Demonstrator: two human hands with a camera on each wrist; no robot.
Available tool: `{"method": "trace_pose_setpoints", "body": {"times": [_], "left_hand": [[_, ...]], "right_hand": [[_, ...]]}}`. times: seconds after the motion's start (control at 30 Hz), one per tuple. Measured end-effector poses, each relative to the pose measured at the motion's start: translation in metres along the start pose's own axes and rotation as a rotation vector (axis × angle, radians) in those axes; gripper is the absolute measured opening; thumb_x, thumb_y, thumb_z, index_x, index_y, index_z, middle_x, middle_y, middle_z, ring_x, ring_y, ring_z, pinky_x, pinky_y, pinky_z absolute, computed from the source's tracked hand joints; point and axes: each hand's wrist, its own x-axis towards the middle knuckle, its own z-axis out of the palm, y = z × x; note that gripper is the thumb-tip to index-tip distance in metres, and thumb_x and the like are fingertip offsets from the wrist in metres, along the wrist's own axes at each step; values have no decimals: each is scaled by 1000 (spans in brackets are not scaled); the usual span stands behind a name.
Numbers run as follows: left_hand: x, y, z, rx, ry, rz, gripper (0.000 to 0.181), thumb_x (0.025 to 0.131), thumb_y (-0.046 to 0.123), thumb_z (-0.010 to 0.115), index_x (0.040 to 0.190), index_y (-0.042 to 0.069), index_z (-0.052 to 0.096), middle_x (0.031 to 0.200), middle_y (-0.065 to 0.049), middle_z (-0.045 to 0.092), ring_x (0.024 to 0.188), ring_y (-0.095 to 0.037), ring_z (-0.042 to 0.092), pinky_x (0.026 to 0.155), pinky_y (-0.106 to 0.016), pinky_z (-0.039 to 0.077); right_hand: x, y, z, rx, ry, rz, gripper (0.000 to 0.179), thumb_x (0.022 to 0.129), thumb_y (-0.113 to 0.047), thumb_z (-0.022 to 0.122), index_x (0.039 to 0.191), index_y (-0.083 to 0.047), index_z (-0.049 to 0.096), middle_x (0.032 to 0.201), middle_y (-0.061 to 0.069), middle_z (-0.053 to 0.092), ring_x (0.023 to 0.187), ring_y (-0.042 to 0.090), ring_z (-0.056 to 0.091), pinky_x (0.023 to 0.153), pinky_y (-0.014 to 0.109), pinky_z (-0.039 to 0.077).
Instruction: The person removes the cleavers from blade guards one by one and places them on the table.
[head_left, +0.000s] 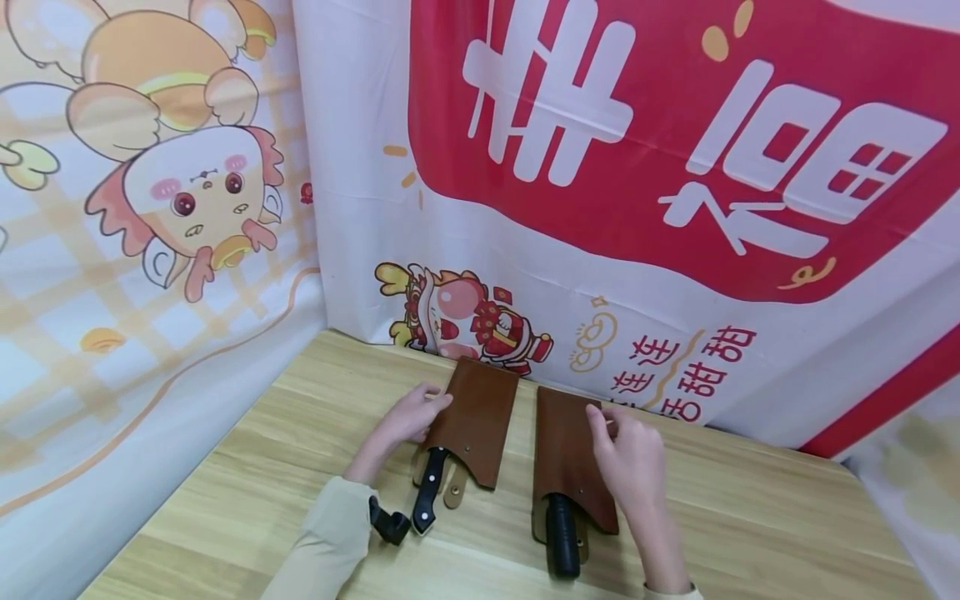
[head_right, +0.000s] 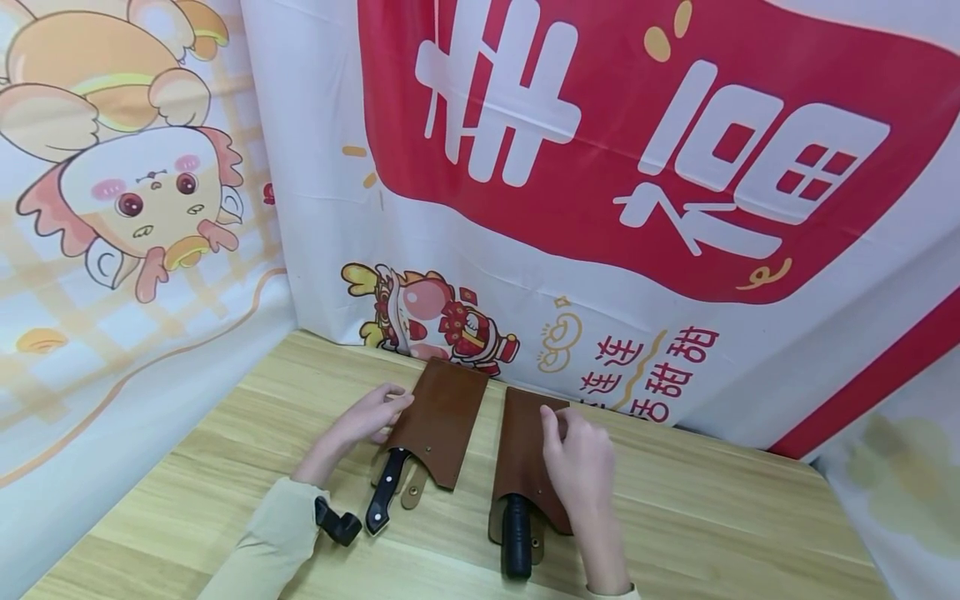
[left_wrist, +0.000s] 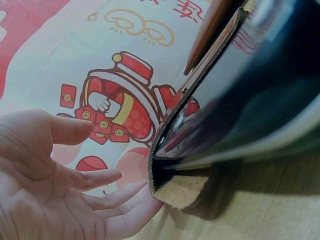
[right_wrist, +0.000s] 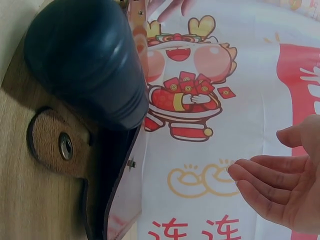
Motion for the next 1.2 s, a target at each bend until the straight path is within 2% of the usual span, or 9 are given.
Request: {"method": "trace_pose_setpoints", "body": {"times": [0.37,0.8,1.0,1.1,1.2], "left_hand": [[0,0,1,-24,-26,-54,56,109,34,49,151,-3,41,154,-30,41,133,-45,51,99,-58,53],[-1,0,-2,0,-30,-90,57,109,36,51,151,-1,42,151,-28,45,130,-44,53,94,-55,56],[-1,-2,-2,-24,-46,-93,58,109,34,52,151,-5,40,139,-32,52,124,-45,57,91,-53,58],[0,-3,-2,-30,-51,-85,58,109,33,53,150,-6,41,138,-33,53,123,-46,58,88,-52,60],[1,-4,-2,-35,-53,-78,57,109,33,53,149,-6,41,139,-33,53,123,-47,57,87,-51,60]], "right_hand": [[-1,-7,8,8,-29,3,33,105,-29,62,96,1,76,68,4,64,62,20,56,58,35,46],[-3,-22,16,29,-40,-25,31,104,-28,64,96,-1,76,67,2,64,61,19,56,58,35,46],[-4,-22,22,42,-55,-46,30,104,-28,65,95,-2,76,67,1,64,65,20,59,61,39,48],[-5,-24,26,89,-101,-40,29,103,-28,66,96,-3,77,67,0,66,64,19,63,63,38,52],[-6,-28,31,213,-188,13,30,104,-30,66,96,-4,77,69,0,70,64,19,68,64,34,55]]}}
